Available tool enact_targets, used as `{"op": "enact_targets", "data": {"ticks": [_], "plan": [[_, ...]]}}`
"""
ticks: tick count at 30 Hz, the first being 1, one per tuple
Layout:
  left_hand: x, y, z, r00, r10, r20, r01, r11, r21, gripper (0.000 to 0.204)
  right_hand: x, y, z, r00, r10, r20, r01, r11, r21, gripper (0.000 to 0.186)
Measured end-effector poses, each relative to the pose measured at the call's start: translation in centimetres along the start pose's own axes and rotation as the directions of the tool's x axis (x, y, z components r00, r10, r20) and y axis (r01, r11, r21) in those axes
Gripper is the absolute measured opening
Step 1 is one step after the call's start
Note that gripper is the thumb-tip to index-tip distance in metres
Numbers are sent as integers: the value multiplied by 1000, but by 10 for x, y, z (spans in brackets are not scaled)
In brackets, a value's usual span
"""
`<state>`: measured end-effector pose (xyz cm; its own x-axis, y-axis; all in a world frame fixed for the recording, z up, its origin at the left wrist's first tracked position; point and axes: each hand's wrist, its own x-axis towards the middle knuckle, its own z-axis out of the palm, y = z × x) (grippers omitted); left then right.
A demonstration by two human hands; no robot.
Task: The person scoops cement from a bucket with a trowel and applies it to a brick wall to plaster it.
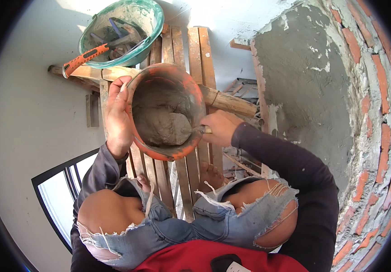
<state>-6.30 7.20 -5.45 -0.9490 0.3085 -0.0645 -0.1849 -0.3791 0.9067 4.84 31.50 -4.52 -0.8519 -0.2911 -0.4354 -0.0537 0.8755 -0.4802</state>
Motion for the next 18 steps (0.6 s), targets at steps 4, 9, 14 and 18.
{"op": "enact_targets", "data": {"ticks": [4, 9, 14, 18], "plan": [[3, -3, 0, 998, 27, 58, -30, 999, 38, 26, -16, 16, 28, 973, 175, -150, -167, 984, 65, 20], [4, -4, -2, 999, 24, 49, -21, 999, -46, 29, -16, 4, 17, 952, 227, -206, -239, 970, -38, 26], [4, -16, 9, 998, 7, 55, -1, 996, -92, 33, -46, 15, -11, 927, 206, -313, -251, 961, -113, 23], [-1, 4, -3, 998, 34, 45, -29, 994, -105, 31, -63, -1, -77, 908, -42, -416, -15, 991, -131, 24]]}}
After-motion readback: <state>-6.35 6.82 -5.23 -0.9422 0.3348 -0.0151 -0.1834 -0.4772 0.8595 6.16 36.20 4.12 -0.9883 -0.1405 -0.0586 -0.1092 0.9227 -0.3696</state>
